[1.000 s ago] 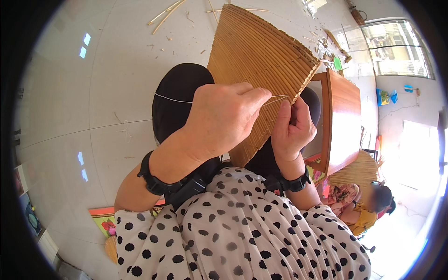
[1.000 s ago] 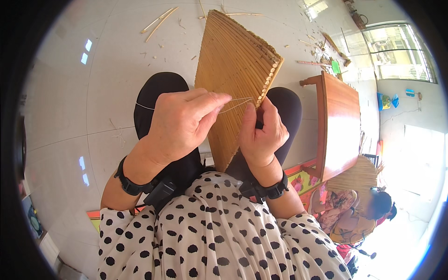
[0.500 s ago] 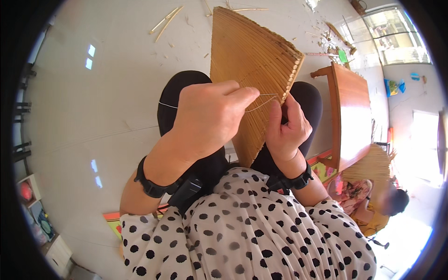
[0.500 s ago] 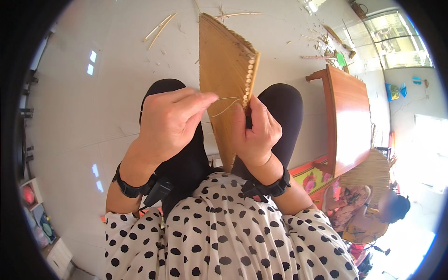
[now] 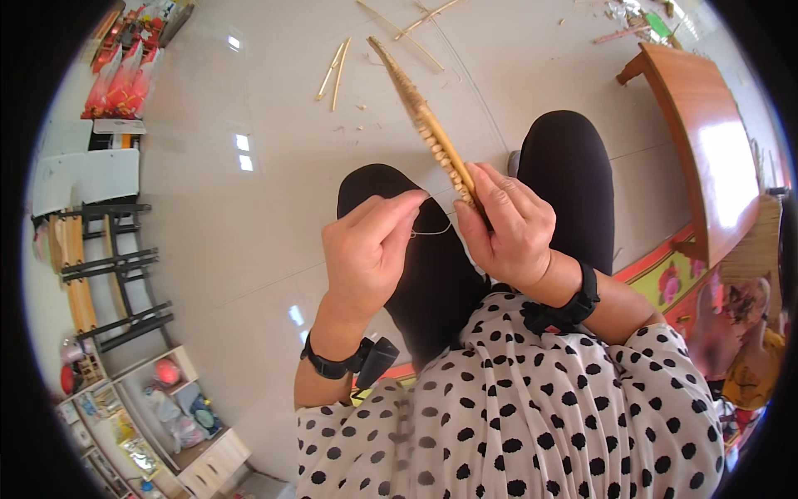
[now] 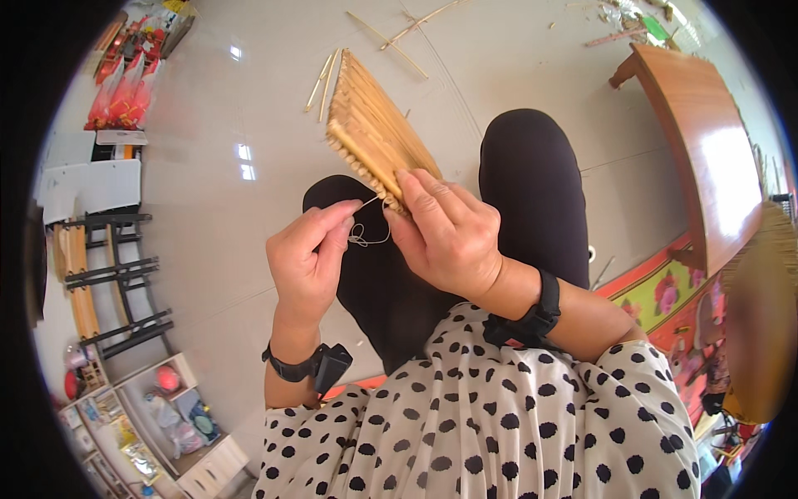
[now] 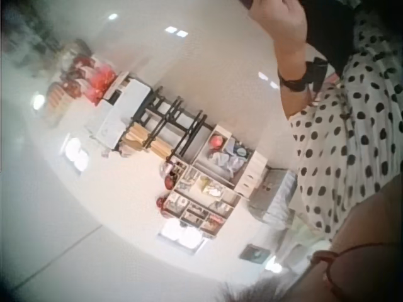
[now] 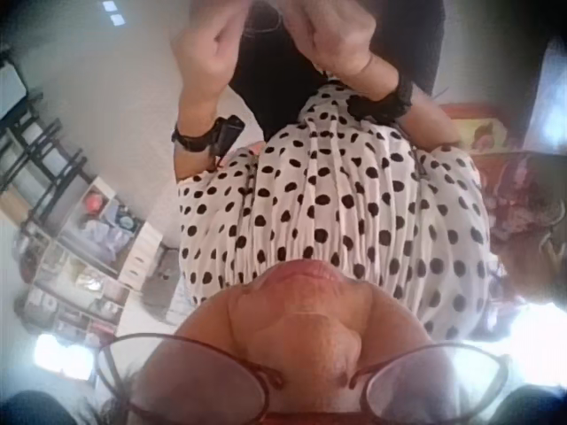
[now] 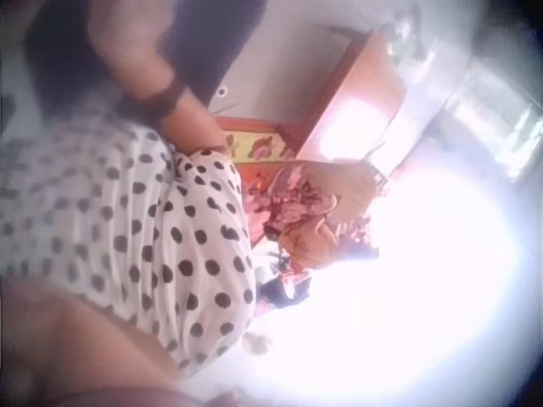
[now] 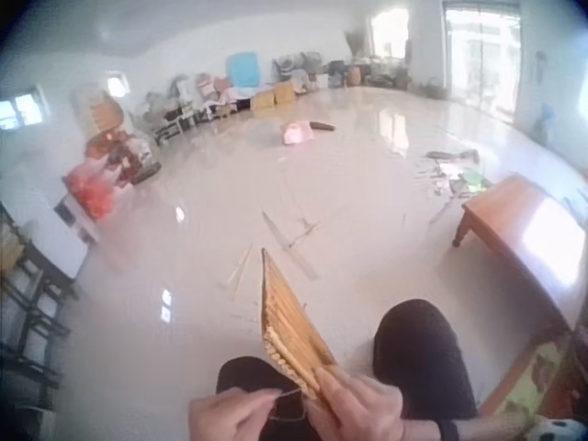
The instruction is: The person sits on the floor and weaves a bamboo mat using a needle and thread. They repeatedly pass the needle through the mat's edge to secure the bamboo strips.
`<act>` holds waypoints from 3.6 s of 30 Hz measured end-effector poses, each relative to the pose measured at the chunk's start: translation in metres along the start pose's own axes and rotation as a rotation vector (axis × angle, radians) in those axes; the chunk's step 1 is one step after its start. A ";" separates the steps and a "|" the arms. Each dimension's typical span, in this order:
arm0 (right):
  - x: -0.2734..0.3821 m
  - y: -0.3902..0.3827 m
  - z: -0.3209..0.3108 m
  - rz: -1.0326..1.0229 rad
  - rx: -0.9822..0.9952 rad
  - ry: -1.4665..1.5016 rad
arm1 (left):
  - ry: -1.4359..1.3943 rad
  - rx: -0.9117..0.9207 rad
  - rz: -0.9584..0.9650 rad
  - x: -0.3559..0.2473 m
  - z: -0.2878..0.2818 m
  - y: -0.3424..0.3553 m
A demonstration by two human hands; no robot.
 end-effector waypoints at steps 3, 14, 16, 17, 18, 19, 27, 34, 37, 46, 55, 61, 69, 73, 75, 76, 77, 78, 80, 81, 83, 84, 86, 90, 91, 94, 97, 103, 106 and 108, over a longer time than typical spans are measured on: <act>0.007 0.000 0.002 -0.001 0.000 0.069 | 0.032 0.038 -0.101 0.007 -0.006 -0.011; 0.005 -0.004 0.005 0.035 0.036 0.219 | 0.086 0.078 -0.201 0.020 -0.015 -0.027; 0.004 -0.004 0.004 0.043 0.040 0.227 | 0.093 0.067 -0.166 0.017 -0.014 -0.024; 0.003 -0.004 0.004 0.047 0.041 0.229 | 0.094 0.062 -0.148 0.015 -0.014 -0.022; 0.003 -0.004 0.004 0.042 0.036 0.231 | 0.094 0.060 -0.143 0.015 -0.013 -0.022; 0.002 -0.004 0.003 0.036 0.031 0.232 | 0.093 0.058 -0.137 0.015 -0.013 -0.021; 0.001 -0.004 0.002 0.034 0.036 0.236 | 0.027 0.026 -0.123 0.015 -0.003 -0.021; 0.003 -0.005 0.003 0.027 0.031 0.238 | 0.048 0.027 -0.094 0.004 0.000 -0.016; 0.005 -0.007 0.004 0.007 0.010 0.184 | 0.061 0.067 -0.129 0.005 0.002 -0.015; -0.001 0.007 -0.004 -0.020 0.024 0.076 | 0.024 0.135 0.089 -0.009 0.016 0.021; -0.006 0.020 -0.012 -0.028 0.009 -0.101 | -0.059 0.112 0.348 -0.019 0.034 0.036; -0.001 0.022 -0.013 -0.047 0.019 -0.156 | -0.058 0.119 0.441 -0.021 0.031 0.034; 0.006 0.022 -0.007 -0.079 0.035 -0.187 | -0.052 0.072 0.456 -0.011 0.023 0.022; -0.023 0.028 -0.028 0.071 0.013 -0.346 | -0.002 0.050 0.371 0.018 -0.005 0.006; -0.027 0.025 -0.032 0.096 0.010 -0.355 | 0.002 0.028 0.318 0.030 -0.016 0.000; -0.026 0.024 -0.032 0.093 -0.020 -0.341 | 0.001 0.018 0.308 0.027 -0.014 0.000; -0.025 0.021 -0.032 0.095 -0.020 -0.353 | 0.000 0.008 0.298 0.022 -0.011 0.001; -0.023 0.020 -0.030 0.089 -0.016 -0.358 | 0.004 -0.012 0.283 0.016 -0.008 0.003; -0.023 0.018 -0.028 0.070 -0.013 -0.369 | 0.031 -0.043 0.266 0.004 0.001 0.008; -0.022 0.017 -0.026 0.059 -0.007 -0.368 | 0.061 -0.055 0.259 -0.002 0.002 0.009; -0.021 0.018 -0.025 0.055 0.007 -0.377 | 0.107 -0.104 0.315 -0.017 0.003 0.011; -0.021 0.018 -0.025 0.060 0.015 -0.383 | 0.104 -0.109 0.317 -0.020 0.006 0.012; -0.021 0.018 -0.026 0.072 0.034 -0.382 | 0.095 -0.119 0.322 -0.025 0.012 0.012; -0.019 0.015 -0.023 0.084 0.040 -0.350 | 0.107 -0.146 0.333 -0.019 0.026 0.013; -0.019 0.015 -0.024 0.083 0.034 -0.342 | 0.108 -0.142 0.328 -0.019 0.027 0.014; -0.021 0.015 -0.023 0.080 0.044 -0.349 | 0.099 -0.120 0.318 -0.019 0.027 0.015; -0.022 0.015 -0.024 0.095 0.044 -0.339 | 0.076 -0.099 0.318 -0.020 0.026 0.017; -0.022 0.015 -0.025 0.101 0.036 -0.324 | 0.107 -0.109 0.319 -0.021 0.028 0.017; -0.022 0.015 -0.025 0.090 0.025 -0.318 | 0.125 -0.093 0.322 -0.021 0.029 0.017; -0.022 0.015 -0.025 0.086 0.021 -0.316 | 0.134 -0.102 0.326 -0.021 0.028 0.017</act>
Point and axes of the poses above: each hand's wrist, its own y-axis towards the middle knuckle, its own z-axis out of the palm, x = y × z, the point moved 10 cm from there along y, towards the middle knuckle, and after that the axes turned 2 degrees about -x, right-handed, at the moved point
